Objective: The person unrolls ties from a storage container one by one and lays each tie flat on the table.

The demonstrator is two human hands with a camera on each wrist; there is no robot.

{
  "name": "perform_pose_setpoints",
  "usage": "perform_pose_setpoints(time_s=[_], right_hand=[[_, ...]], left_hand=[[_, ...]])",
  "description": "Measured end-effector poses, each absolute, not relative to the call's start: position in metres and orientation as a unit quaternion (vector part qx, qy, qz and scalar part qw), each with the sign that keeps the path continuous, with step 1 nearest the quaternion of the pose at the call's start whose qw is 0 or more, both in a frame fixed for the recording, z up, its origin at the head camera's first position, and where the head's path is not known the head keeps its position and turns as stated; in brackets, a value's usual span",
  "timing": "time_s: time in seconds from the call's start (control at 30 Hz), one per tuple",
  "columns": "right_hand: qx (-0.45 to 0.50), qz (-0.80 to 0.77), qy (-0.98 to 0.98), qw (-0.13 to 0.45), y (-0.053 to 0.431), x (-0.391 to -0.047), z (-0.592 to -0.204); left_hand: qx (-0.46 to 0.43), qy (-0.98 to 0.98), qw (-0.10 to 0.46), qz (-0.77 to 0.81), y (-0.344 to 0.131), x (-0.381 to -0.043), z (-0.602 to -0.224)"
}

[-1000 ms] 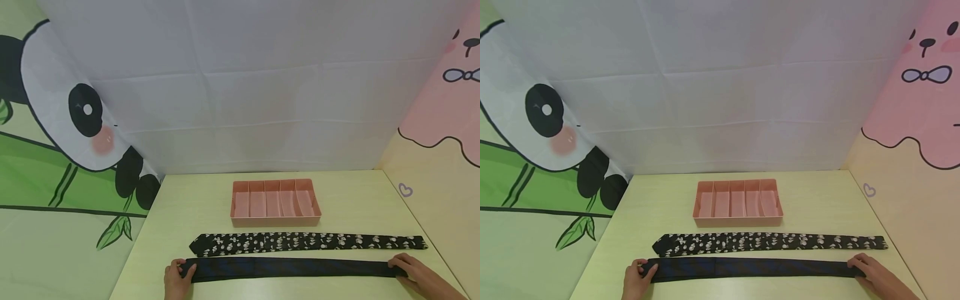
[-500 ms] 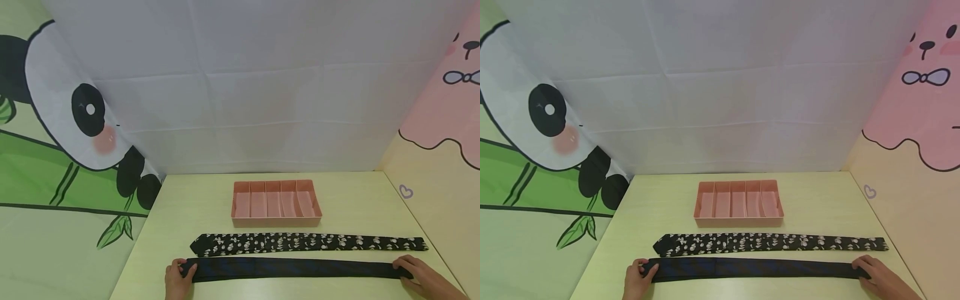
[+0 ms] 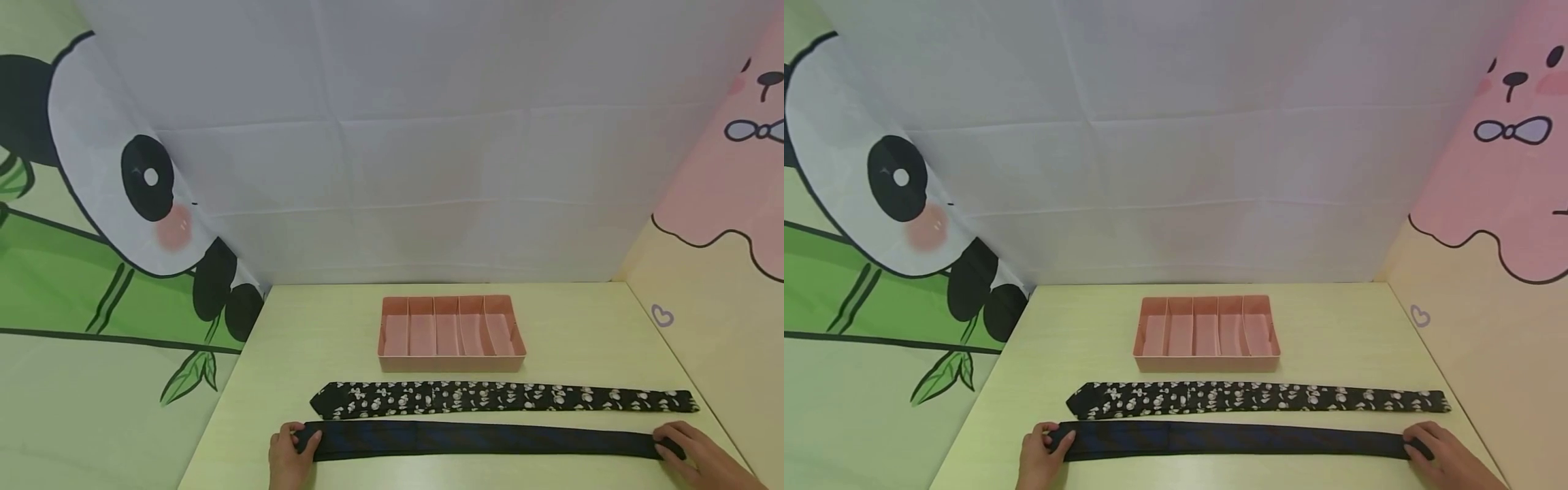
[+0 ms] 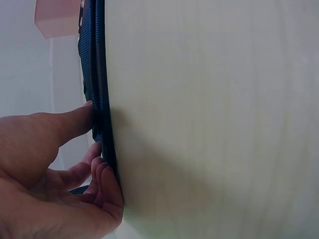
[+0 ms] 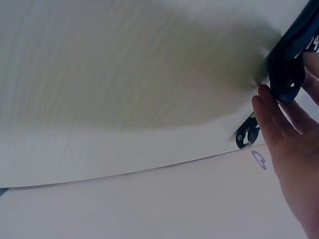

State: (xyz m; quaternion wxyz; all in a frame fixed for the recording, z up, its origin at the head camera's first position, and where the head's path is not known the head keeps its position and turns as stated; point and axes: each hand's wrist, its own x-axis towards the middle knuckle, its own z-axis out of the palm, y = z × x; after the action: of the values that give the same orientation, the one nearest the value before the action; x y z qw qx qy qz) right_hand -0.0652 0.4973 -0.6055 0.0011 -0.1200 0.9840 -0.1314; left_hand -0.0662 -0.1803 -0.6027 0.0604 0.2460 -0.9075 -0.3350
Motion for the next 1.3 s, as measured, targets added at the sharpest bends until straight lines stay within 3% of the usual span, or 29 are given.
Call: perform_pose_setpoints(time_s=[0.13,0.2,0.4,0.77,1.3], right_hand=[[-0.142,-0.116,0.980,-0.083,0.497,-0.062,-0.611],[-0.142,-0.115,0.979,-0.093,0.498,-0.062,-0.612],[-0.078,-0.133,0.988,0.003,0.498,-0.068,-0.610],[0.026,-0.101,0.992,0.078,0.493,-0.074,-0.614],[0.026,-0.122,0.991,-0.039,0.497,-0.066,-0.620]], left_hand=[[0.247,-0.909,0.060,-0.331,-0.180,-0.066,-0.602],[0.246,-0.909,0.060,-0.331,-0.180,-0.066,-0.602],[0.246,-0.908,0.061,-0.333,-0.180,-0.065,-0.602],[0.238,-0.910,0.067,-0.331,-0.181,-0.066,-0.602],[0.239,-0.910,0.069,-0.332,-0.182,-0.067,-0.604]])
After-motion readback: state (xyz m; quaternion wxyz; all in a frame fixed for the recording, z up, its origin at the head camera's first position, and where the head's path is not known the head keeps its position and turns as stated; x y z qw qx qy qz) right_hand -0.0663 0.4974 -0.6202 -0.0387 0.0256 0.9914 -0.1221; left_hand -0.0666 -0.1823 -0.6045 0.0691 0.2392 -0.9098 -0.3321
